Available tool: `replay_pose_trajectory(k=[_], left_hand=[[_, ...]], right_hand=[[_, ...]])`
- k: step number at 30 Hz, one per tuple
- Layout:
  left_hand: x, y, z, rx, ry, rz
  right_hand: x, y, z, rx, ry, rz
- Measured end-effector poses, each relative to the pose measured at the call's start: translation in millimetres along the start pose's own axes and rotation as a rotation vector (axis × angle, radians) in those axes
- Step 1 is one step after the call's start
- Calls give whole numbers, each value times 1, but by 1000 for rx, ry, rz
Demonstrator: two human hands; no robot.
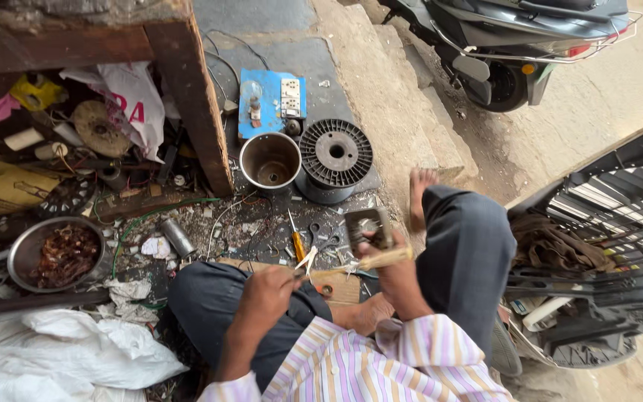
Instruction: The person sits on the ground and uses scissors to trim wires inside a square metal component, then uses a wooden stick to adjust the internal parts. The person handles the component and tools throughout the clip.
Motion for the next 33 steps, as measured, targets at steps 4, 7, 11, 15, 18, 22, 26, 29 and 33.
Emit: replay_pose_trajectory(k=[4, 7, 11, 15, 18, 22, 26, 29, 33], left_hand=[[-5, 21, -33, 351, 307, 137], [-29, 24, -51, 631, 977, 284], [-44, 34, -65, 732, 873, 334], [-23, 21, -50, 653, 440, 333], [-5, 22, -13, 401, 312, 428], [-4, 28, 23, 184, 345, 481], [-20, 21, 31, -50, -332, 36], [-22, 26, 20, 5, -269, 106], [-30, 38, 6, 52, -378, -21]], right_hand=[[12, 2, -12, -211, -179, 38], [9, 8, -6, -310, -266, -13], [15, 16, 14, -306, -199, 10], [15, 16, 21, -464, -251, 41], [17, 14, 22, -555, -421, 79], [30, 16, 16, -349, -569, 73], [31, 17, 6, -317, -583, 62], [30, 16, 4, -285, -579, 14], [30, 17, 1, -286, -516, 9]])
Point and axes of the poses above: each hand's wrist, its own y-axis away from the middle knuckle, its own x-axis out of the back of the hand, z = x × y, the point moved 4 cm from there along -y, towards the middle knuckle, and after that the axes turned 14 degrees about z, right-handed, at the moved point
